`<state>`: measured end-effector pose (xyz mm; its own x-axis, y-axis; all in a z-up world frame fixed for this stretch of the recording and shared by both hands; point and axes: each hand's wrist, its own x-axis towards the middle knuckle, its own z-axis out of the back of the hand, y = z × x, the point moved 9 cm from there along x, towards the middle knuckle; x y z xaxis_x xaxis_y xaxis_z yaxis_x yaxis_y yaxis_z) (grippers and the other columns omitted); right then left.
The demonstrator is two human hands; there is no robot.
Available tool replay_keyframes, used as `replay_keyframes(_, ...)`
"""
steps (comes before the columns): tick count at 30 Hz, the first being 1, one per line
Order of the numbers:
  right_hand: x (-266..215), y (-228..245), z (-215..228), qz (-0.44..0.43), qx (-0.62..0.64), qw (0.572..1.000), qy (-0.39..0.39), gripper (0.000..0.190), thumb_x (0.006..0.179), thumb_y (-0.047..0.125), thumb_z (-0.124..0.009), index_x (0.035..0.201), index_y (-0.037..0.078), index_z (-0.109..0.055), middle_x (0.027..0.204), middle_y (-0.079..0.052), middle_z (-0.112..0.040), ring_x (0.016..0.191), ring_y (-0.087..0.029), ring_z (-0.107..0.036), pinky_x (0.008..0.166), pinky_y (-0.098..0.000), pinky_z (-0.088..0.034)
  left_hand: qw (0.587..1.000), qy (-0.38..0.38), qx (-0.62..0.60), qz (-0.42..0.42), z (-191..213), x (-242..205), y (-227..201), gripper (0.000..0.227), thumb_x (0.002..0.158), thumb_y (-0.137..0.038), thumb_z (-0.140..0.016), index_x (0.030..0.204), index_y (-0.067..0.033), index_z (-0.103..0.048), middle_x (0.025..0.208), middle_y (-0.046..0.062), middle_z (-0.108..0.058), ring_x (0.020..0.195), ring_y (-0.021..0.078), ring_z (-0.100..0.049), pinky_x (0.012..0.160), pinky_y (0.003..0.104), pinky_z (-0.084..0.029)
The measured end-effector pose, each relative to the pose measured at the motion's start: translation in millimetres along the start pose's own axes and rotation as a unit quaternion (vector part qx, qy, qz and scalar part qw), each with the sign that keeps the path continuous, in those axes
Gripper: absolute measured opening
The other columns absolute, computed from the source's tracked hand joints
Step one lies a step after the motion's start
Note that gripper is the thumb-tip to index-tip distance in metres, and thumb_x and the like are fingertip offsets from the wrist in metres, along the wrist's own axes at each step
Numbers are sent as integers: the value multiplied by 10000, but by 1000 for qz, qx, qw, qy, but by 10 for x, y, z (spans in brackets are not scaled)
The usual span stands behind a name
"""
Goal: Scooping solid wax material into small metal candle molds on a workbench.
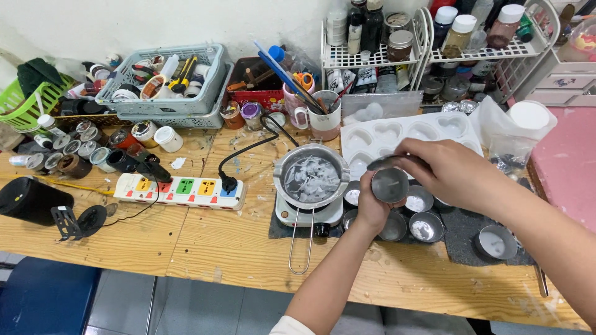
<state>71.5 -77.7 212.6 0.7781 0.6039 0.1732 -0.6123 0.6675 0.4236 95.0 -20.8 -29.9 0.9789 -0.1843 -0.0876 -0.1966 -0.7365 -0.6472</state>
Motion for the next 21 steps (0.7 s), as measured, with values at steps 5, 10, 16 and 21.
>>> replay_keyframes(5,-325,-38,-181,-67,-231,969,59,174,927,243,-608,1065,137,-612,836,-102,-732,792,-341,-735,636,-463,-570,996,46,18,-70,-57,-24,-127,578,1140,-532,-219,1132,-106,-610,960,36,-634,829,148,-590,682,317,-487)
replay_keyframes(10,-484,-143,-470,-40,-354,934,39,109,857,103,-606,954,102,-557,779,-60,-701,677,-252,-749,532,-349,-583,973,36,153,-167,-239,-141,-338,549,1134,-457,-196,1108,-85,-598,970,19,-618,907,113,-587,839,275,-497)
replay_keyframes(16,-514,-205,-697,-44,-402,911,81,120,848,109,-609,929,84,-524,719,-57,-695,608,-229,-748,462,-333,-584,968,32,155,-196,-179,-128,-312,514,1134,-427,-220,1089,-69,-585,945,17,-595,883,109,-554,825,267,-466)
replay_keyframes(21,-560,-395,-873,-67,-278,956,68,113,838,36,-607,912,44,-522,649,-142,-708,625,-300,-741,523,-397,-592,953,24,202,-225,-222,-191,-346,515,1132,-417,-221,1037,-57,-577,905,34,-600,852,124,-556,811,273,-463)
